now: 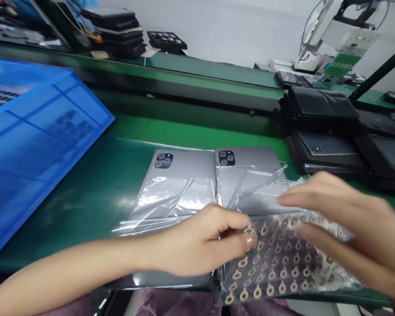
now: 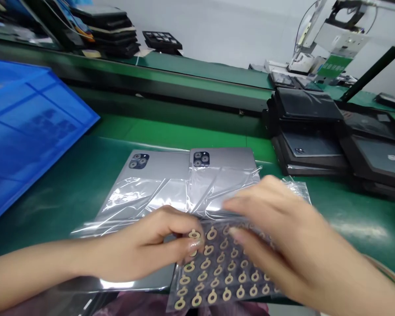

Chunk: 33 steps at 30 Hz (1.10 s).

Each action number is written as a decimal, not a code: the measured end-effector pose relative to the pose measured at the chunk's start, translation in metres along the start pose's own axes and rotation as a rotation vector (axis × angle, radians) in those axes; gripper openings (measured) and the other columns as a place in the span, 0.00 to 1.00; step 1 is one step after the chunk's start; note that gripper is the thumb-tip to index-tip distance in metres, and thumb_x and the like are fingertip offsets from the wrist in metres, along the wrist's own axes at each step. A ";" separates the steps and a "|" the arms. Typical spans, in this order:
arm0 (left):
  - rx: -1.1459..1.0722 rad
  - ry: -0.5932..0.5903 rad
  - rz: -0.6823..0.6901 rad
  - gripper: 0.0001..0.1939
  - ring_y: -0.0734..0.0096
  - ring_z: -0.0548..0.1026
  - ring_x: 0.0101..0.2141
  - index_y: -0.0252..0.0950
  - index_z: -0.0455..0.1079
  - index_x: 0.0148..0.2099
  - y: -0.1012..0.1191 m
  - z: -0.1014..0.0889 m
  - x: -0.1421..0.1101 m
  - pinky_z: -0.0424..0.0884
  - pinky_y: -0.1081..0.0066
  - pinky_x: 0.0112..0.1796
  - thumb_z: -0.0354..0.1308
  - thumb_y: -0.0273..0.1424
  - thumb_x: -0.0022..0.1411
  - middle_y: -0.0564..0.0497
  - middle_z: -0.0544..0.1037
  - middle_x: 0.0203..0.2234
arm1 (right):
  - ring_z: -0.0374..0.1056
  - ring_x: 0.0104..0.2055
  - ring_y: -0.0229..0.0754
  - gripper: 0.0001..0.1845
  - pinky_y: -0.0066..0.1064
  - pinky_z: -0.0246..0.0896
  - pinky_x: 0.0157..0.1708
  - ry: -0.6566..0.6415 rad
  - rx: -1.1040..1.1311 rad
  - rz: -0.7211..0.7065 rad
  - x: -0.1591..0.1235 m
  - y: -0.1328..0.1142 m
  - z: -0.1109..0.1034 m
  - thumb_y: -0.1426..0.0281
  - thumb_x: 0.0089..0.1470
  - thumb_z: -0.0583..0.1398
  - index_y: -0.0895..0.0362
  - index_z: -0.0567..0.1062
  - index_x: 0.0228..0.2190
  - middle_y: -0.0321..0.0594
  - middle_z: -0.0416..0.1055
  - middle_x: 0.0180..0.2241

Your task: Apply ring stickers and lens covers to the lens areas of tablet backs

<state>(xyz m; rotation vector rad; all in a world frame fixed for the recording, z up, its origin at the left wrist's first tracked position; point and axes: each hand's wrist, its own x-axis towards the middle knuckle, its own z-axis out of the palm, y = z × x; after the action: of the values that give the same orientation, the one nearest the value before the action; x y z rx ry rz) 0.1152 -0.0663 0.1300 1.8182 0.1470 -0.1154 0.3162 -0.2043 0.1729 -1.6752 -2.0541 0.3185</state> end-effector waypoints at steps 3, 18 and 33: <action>0.057 0.014 0.029 0.15 0.78 0.64 0.22 0.34 0.62 0.28 -0.001 0.000 -0.002 0.59 0.76 0.24 0.45 0.32 0.66 0.55 0.67 0.20 | 0.65 0.35 0.39 0.09 0.30 0.61 0.33 -0.212 0.107 -0.061 0.020 -0.012 0.019 0.69 0.61 0.54 0.54 0.71 0.42 0.38 0.70 0.32; -0.015 0.402 0.058 0.07 0.82 0.67 0.21 0.33 0.70 0.34 -0.002 0.005 -0.009 0.62 0.82 0.23 0.52 0.26 0.62 0.57 0.73 0.21 | 0.61 0.28 0.32 0.08 0.25 0.54 0.27 -0.087 0.273 -0.031 0.030 -0.010 0.030 0.76 0.59 0.54 0.56 0.72 0.34 0.31 0.68 0.25; -0.020 0.353 0.105 0.07 0.83 0.65 0.20 0.33 0.67 0.31 -0.002 0.003 -0.011 0.61 0.82 0.21 0.52 0.26 0.63 0.57 0.71 0.19 | 0.61 0.22 0.28 0.07 0.22 0.54 0.22 -0.385 0.297 -0.068 0.065 -0.002 0.010 0.74 0.56 0.58 0.56 0.76 0.28 0.29 0.69 0.21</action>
<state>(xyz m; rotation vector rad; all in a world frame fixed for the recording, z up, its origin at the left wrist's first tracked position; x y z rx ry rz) 0.1036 -0.0695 0.1291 1.8091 0.2996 0.2825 0.3001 -0.1408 0.1790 -1.4431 -2.1889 0.9368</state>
